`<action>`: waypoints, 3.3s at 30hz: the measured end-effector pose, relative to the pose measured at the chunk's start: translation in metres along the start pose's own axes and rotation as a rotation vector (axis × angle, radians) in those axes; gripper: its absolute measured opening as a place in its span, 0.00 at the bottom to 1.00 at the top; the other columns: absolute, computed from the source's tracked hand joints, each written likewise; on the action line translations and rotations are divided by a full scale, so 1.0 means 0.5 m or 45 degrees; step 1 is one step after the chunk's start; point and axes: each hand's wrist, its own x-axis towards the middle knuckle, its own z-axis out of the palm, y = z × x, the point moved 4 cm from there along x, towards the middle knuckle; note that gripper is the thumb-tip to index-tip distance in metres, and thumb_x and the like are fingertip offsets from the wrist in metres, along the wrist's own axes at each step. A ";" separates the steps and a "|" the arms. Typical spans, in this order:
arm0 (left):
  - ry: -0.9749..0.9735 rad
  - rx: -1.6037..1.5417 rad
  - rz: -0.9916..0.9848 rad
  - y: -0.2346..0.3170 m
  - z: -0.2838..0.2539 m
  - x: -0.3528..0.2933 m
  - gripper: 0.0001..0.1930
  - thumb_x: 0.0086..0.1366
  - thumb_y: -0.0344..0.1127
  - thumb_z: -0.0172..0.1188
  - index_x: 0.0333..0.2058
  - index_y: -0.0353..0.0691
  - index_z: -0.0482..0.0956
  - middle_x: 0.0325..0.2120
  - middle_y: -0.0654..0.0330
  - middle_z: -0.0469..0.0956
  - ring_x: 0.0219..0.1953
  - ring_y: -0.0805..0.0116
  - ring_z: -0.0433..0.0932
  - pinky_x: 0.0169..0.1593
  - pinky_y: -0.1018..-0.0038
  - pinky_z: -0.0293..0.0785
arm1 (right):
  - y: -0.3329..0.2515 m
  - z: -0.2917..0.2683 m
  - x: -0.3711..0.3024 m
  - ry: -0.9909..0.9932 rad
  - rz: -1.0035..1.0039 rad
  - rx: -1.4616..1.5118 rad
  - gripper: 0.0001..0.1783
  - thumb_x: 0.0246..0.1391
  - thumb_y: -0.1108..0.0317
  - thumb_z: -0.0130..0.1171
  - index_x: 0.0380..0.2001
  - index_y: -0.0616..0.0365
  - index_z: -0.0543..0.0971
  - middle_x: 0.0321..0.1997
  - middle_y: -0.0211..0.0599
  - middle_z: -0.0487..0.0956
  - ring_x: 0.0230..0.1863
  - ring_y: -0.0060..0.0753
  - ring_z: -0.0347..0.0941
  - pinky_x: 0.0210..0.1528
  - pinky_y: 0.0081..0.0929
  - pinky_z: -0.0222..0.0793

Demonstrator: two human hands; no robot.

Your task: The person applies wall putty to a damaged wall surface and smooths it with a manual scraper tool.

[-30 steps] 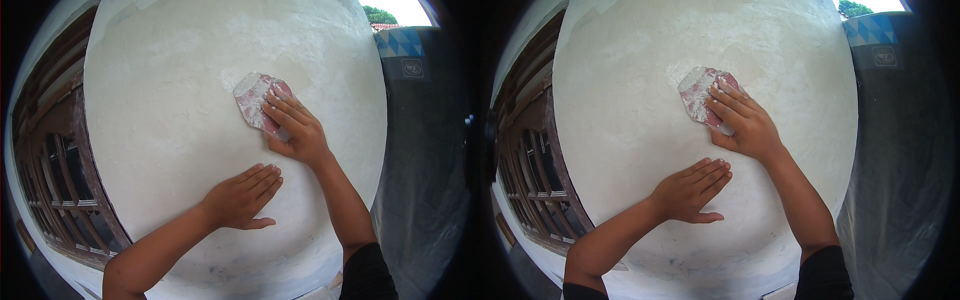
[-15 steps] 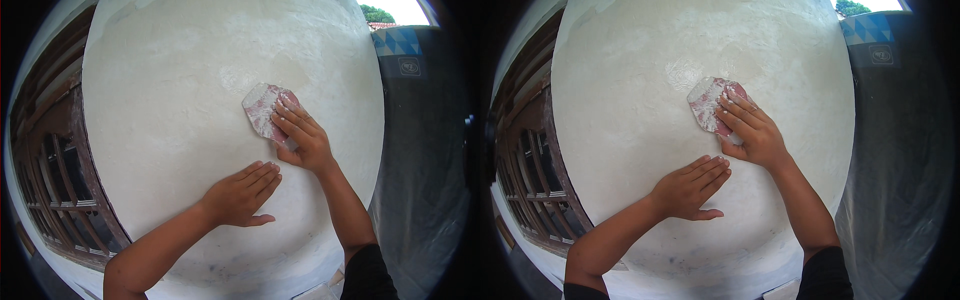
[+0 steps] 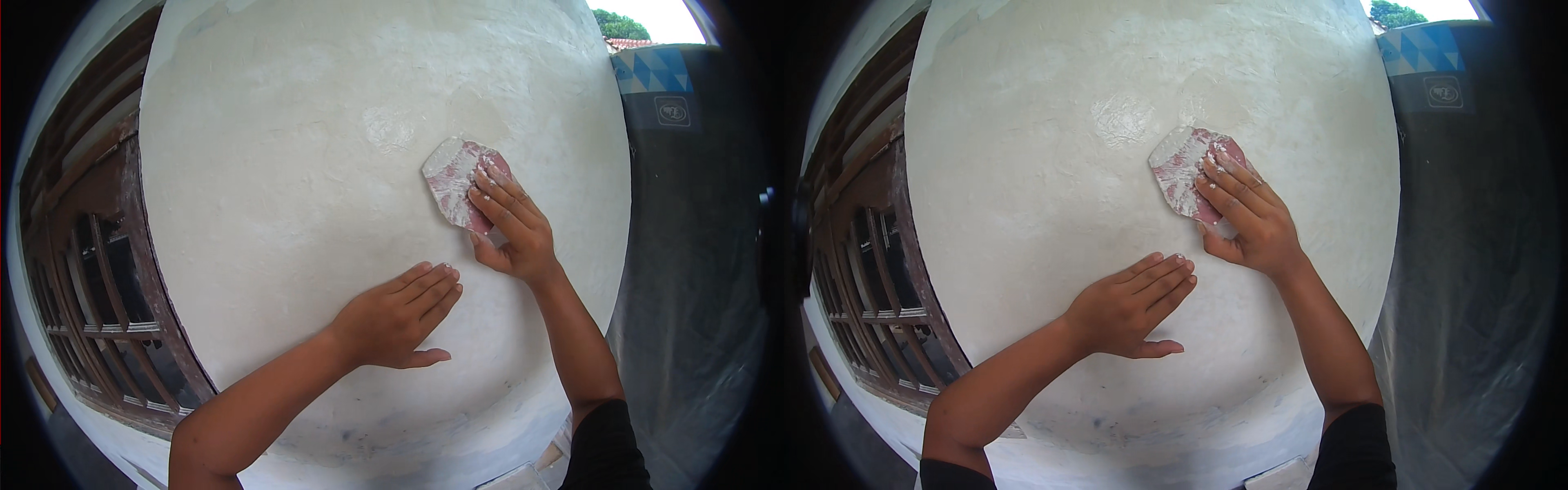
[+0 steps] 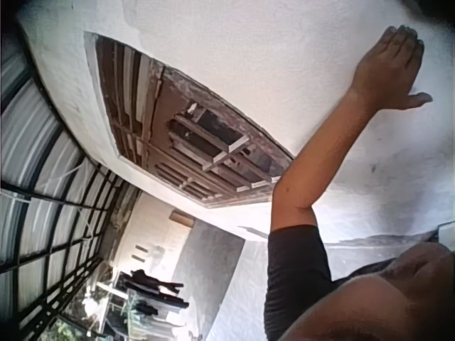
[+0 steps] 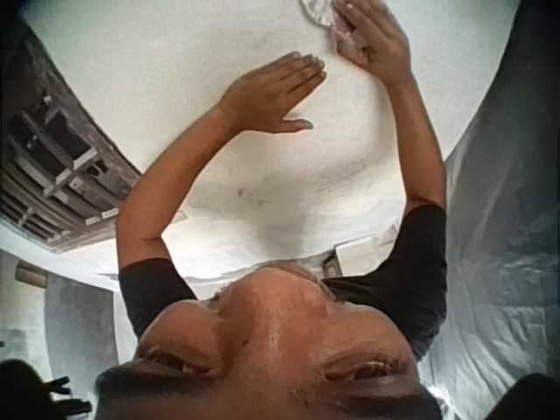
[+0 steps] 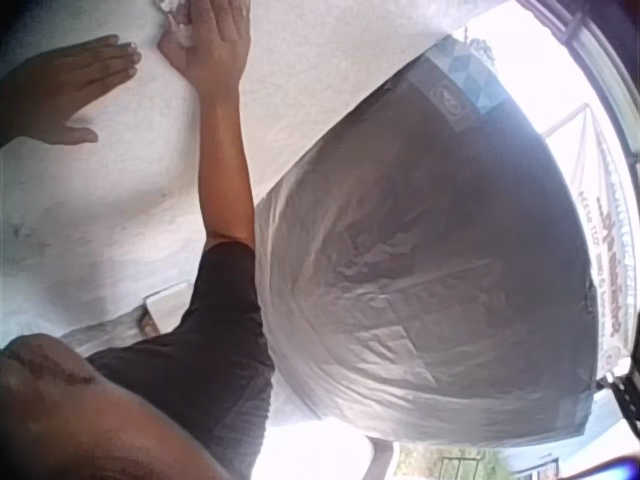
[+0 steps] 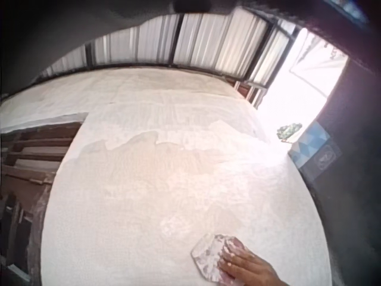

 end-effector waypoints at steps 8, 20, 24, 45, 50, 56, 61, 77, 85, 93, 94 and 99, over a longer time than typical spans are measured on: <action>-0.010 -0.011 0.005 -0.001 0.001 -0.004 0.40 0.63 0.64 0.58 0.57 0.29 0.74 0.60 0.48 0.74 0.66 0.55 0.70 0.72 0.60 0.60 | 0.001 0.029 0.080 -0.010 -0.070 -0.001 0.26 0.45 0.67 0.71 0.52 0.56 0.83 0.60 0.41 0.80 0.65 0.44 0.74 0.66 0.41 0.71; -0.011 -0.028 0.003 -0.002 0.005 0.000 0.40 0.64 0.63 0.58 0.57 0.29 0.73 0.60 0.48 0.73 0.66 0.55 0.69 0.72 0.60 0.60 | -0.007 0.027 0.101 0.029 -0.083 0.007 0.26 0.44 0.68 0.71 0.51 0.57 0.83 0.60 0.42 0.81 0.65 0.46 0.73 0.66 0.43 0.71; -0.007 -0.004 0.001 -0.001 -0.001 -0.008 0.40 0.64 0.64 0.58 0.58 0.29 0.73 0.60 0.48 0.73 0.66 0.55 0.69 0.72 0.60 0.60 | -0.008 0.019 0.029 -0.011 -0.032 -0.007 0.26 0.45 0.68 0.71 0.51 0.56 0.83 0.60 0.40 0.81 0.66 0.45 0.73 0.66 0.42 0.71; 0.054 -0.022 0.037 -0.001 0.002 -0.002 0.40 0.64 0.64 0.57 0.57 0.29 0.73 0.59 0.48 0.74 0.65 0.55 0.71 0.72 0.60 0.61 | -0.036 0.035 0.122 0.079 -0.039 -0.009 0.25 0.44 0.68 0.71 0.50 0.57 0.84 0.60 0.43 0.80 0.64 0.47 0.75 0.65 0.42 0.72; 0.057 -0.008 0.033 -0.004 0.002 -0.005 0.39 0.65 0.64 0.57 0.57 0.29 0.73 0.59 0.47 0.74 0.65 0.55 0.71 0.72 0.60 0.61 | -0.030 0.048 0.076 0.011 0.061 -0.005 0.25 0.46 0.68 0.71 0.50 0.56 0.84 0.60 0.42 0.80 0.64 0.47 0.75 0.64 0.41 0.73; 0.069 -0.058 0.040 -0.001 0.008 -0.003 0.39 0.65 0.62 0.56 0.55 0.27 0.74 0.58 0.45 0.75 0.65 0.52 0.69 0.73 0.59 0.58 | -0.054 0.019 0.008 0.112 0.039 -0.038 0.26 0.41 0.71 0.70 0.49 0.60 0.84 0.59 0.44 0.81 0.65 0.47 0.73 0.64 0.44 0.72; 0.042 -0.020 0.017 -0.001 0.003 -0.002 0.39 0.64 0.63 0.58 0.57 0.29 0.74 0.58 0.48 0.75 0.65 0.56 0.71 0.72 0.60 0.60 | -0.048 0.047 0.088 0.077 0.030 0.006 0.24 0.44 0.70 0.71 0.49 0.56 0.84 0.57 0.43 0.82 0.63 0.45 0.75 0.64 0.39 0.73; -0.019 -0.044 -0.008 -0.003 0.002 -0.011 0.39 0.63 0.63 0.59 0.58 0.30 0.72 0.60 0.49 0.73 0.66 0.56 0.69 0.73 0.60 0.59 | -0.044 0.043 0.051 0.029 0.007 0.042 0.24 0.43 0.68 0.72 0.48 0.57 0.85 0.56 0.40 0.83 0.63 0.43 0.76 0.64 0.42 0.73; -0.030 -0.018 0.013 0.003 0.005 -0.001 0.39 0.63 0.63 0.59 0.58 0.30 0.72 0.61 0.49 0.73 0.67 0.55 0.68 0.73 0.60 0.59 | -0.025 0.025 0.088 0.125 -0.018 0.004 0.24 0.42 0.70 0.73 0.47 0.58 0.85 0.56 0.42 0.83 0.63 0.44 0.76 0.63 0.41 0.74; -0.072 -0.020 -0.011 -0.001 0.004 -0.003 0.40 0.63 0.63 0.59 0.59 0.30 0.72 0.62 0.48 0.72 0.67 0.55 0.67 0.73 0.60 0.59 | -0.020 -0.002 -0.022 0.099 0.033 0.058 0.24 0.42 0.70 0.74 0.47 0.56 0.85 0.55 0.41 0.83 0.62 0.44 0.76 0.62 0.40 0.75; -0.077 -0.029 -0.001 0.000 0.005 0.001 0.40 0.63 0.63 0.60 0.59 0.30 0.72 0.62 0.48 0.72 0.68 0.55 0.67 0.73 0.60 0.59 | -0.020 -0.005 -0.013 0.103 0.040 0.054 0.24 0.42 0.70 0.74 0.47 0.56 0.85 0.55 0.41 0.83 0.62 0.44 0.76 0.62 0.40 0.75; -0.055 -0.035 0.011 0.003 0.002 0.005 0.40 0.63 0.62 0.60 0.59 0.30 0.72 0.61 0.48 0.72 0.67 0.55 0.68 0.73 0.60 0.59 | -0.008 0.014 0.074 0.112 -0.005 0.025 0.26 0.40 0.70 0.74 0.47 0.57 0.85 0.56 0.40 0.83 0.62 0.44 0.76 0.63 0.40 0.75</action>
